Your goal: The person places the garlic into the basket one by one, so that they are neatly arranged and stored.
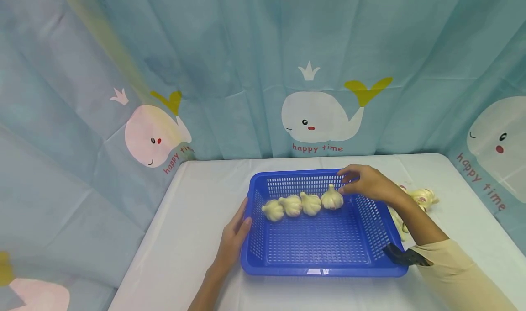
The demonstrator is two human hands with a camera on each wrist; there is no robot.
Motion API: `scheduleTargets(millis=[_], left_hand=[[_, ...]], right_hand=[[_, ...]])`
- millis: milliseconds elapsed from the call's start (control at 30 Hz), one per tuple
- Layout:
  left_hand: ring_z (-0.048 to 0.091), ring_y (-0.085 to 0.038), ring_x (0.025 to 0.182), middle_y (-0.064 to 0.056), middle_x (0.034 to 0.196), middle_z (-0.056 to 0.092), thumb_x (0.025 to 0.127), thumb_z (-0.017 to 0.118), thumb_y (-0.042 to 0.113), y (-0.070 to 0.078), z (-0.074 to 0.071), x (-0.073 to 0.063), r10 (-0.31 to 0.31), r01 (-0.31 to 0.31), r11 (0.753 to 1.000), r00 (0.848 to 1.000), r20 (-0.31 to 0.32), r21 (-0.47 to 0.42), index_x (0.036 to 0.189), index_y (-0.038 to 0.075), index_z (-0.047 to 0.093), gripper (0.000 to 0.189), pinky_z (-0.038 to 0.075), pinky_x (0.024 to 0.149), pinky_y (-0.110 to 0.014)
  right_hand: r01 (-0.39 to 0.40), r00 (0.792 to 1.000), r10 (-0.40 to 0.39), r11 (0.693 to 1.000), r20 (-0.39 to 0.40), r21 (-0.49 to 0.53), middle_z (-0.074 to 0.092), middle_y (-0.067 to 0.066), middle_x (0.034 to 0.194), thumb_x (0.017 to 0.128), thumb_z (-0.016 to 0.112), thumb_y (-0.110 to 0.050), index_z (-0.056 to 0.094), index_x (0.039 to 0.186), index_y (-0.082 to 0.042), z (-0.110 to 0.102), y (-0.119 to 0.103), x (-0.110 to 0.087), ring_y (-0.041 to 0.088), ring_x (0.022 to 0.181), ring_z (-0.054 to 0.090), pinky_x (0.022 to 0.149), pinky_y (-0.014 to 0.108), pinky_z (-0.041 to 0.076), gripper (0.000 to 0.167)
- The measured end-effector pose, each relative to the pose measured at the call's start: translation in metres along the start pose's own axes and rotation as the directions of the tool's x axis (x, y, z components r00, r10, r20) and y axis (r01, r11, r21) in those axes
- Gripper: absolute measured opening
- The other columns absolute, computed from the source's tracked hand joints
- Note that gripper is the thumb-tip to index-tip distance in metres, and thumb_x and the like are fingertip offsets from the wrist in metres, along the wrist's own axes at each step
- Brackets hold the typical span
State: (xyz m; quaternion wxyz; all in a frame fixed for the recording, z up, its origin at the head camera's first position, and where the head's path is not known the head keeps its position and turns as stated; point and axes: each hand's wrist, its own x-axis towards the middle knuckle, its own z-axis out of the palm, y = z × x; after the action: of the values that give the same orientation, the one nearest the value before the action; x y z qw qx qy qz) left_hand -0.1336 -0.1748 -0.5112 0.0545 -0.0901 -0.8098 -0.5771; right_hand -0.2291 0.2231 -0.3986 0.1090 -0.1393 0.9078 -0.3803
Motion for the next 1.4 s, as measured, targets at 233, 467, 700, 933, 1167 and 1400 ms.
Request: scheduleTargets(millis=[233,467,700,933,1167,1400], left_hand=[[0.03,-0.017,0.159,0.004,0.172,0.034,0.114,0.049,0.032,-0.001,0.0,0.0,0.0,0.0,1.0,1.0,-0.002,0.005,0.168,0.024,0.032,0.058,0.024,0.123,-0.017],[0.03,-0.018,0.159,0.005,0.172,0.034,0.113,0.049,0.032,-0.001,0.0,0.001,-0.001,0.001,1.0,1.0,-0.003,0.017,0.168,0.026,0.032,0.057,0.025,0.123,-0.018],[0.031,-0.019,0.159,0.003,0.172,0.034,0.113,0.049,0.031,-0.003,0.0,0.0,0.006,-0.006,1.0,1.0,-0.003,0.01,0.168,0.023,0.032,0.058,0.024,0.123,-0.018],[0.03,-0.018,0.159,0.003,0.172,0.033,0.113,0.049,0.03,-0.002,-0.001,-0.001,0.006,-0.006,1.0,1.0,0.002,-0.008,0.168,0.023,0.032,0.058,0.024,0.123,-0.016],[0.031,-0.019,0.159,0.003,0.172,0.034,0.113,0.049,0.031,-0.002,-0.001,0.0,0.008,-0.008,1.0,1.0,-0.005,0.003,0.168,0.024,0.032,0.058,0.024,0.123,-0.017],[0.03,-0.018,0.159,0.004,0.172,0.034,0.113,0.049,0.031,-0.002,0.0,0.0,0.003,-0.003,1.0,1.0,-0.001,0.005,0.168,0.024,0.032,0.058,0.024,0.123,-0.018]], right_hand=[[0.003,0.999,-0.001,0.999,-0.043,0.048,0.07,0.024,0.131,0.094,0.082,-0.028,0.063,0.142,-0.001,-0.01,0.0,-0.013,0.042,0.12,0.067,0.1,0.062,0.058,0.058],[-0.011,0.997,0.012,1.0,-0.083,0.007,0.069,0.023,0.132,0.098,0.077,-0.035,0.06,0.145,-0.002,-0.022,0.005,-0.031,0.048,0.122,0.066,0.094,0.068,0.059,0.06],[-0.073,0.991,0.076,0.997,-0.114,0.031,0.062,0.029,0.142,0.102,0.072,-0.042,0.054,0.15,-0.003,-0.029,0.022,-0.051,0.053,0.127,0.062,0.085,0.062,0.064,0.065],[-0.089,0.976,0.086,0.996,-0.198,-0.005,0.061,0.032,0.143,0.103,0.069,-0.042,0.052,0.152,0.0,-0.034,0.048,-0.069,0.053,0.123,0.064,0.079,0.05,0.064,0.066],[-0.107,0.946,0.109,0.994,-0.307,0.022,0.057,0.033,0.146,0.104,0.068,-0.041,0.051,0.153,-0.002,-0.038,0.07,-0.082,0.057,0.129,0.055,0.091,0.072,0.056,0.065],[-0.159,0.914,0.161,0.987,-0.373,0.036,0.048,0.037,0.153,0.106,0.065,-0.042,0.039,0.161,-0.002,-0.045,0.091,-0.092,0.063,0.131,0.049,0.092,0.084,0.045,0.073]])
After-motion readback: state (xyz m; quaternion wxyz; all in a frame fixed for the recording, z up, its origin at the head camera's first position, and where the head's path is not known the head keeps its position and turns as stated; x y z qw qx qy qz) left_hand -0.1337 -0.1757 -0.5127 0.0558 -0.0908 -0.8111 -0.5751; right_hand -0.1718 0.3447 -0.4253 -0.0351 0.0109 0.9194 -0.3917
